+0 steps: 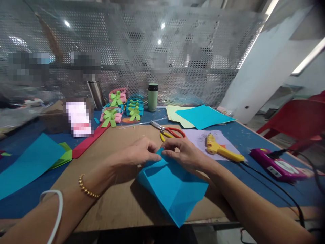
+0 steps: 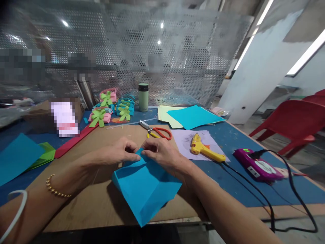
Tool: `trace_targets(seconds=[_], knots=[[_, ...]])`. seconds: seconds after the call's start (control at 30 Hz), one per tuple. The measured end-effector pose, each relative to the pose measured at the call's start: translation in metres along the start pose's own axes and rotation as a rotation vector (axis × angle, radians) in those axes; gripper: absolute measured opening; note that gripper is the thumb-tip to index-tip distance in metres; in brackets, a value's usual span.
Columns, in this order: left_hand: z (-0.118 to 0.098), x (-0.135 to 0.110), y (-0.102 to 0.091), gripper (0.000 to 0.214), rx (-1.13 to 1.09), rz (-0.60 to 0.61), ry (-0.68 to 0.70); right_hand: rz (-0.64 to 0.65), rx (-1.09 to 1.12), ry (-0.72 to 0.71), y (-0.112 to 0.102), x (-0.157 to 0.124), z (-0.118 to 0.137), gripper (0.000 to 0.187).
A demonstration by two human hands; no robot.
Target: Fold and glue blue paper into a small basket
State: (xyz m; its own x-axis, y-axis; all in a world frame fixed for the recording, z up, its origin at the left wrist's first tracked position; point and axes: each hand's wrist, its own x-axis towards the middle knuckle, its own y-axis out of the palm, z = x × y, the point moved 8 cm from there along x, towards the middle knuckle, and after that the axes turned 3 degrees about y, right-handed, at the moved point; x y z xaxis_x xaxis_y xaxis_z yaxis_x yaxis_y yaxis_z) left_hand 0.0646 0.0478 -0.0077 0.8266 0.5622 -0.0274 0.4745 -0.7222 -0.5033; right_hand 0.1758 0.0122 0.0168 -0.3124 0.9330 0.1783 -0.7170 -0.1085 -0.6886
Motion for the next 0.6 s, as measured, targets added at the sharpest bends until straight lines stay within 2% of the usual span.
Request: trace_targets(seconds=[0.1,0.3,0.53,0.6], knots=[[-0.005,-0.001,-0.004,0.029,-0.016,-0.012,0.029,-0.050,0.054,0.040,-0.003,0.000,-0.004,0.016],[-0.005,-0.002,-0.008,0.022,-0.062,-0.122,-0.026,-0.064,0.173,0.072,-0.002,0.002,-0.013,0.020],[-0.005,0.002,-0.005,0.031,-0.010,-0.154,0.053,-0.163,0.118,0.042,-0.009,0.001,-0.011,0.020],[-0.004,0.002,-0.004,0.031,-0.045,-0.152,0.032,-0.178,0.100,0.023,-0.009,0.000,-0.008,0.017]])
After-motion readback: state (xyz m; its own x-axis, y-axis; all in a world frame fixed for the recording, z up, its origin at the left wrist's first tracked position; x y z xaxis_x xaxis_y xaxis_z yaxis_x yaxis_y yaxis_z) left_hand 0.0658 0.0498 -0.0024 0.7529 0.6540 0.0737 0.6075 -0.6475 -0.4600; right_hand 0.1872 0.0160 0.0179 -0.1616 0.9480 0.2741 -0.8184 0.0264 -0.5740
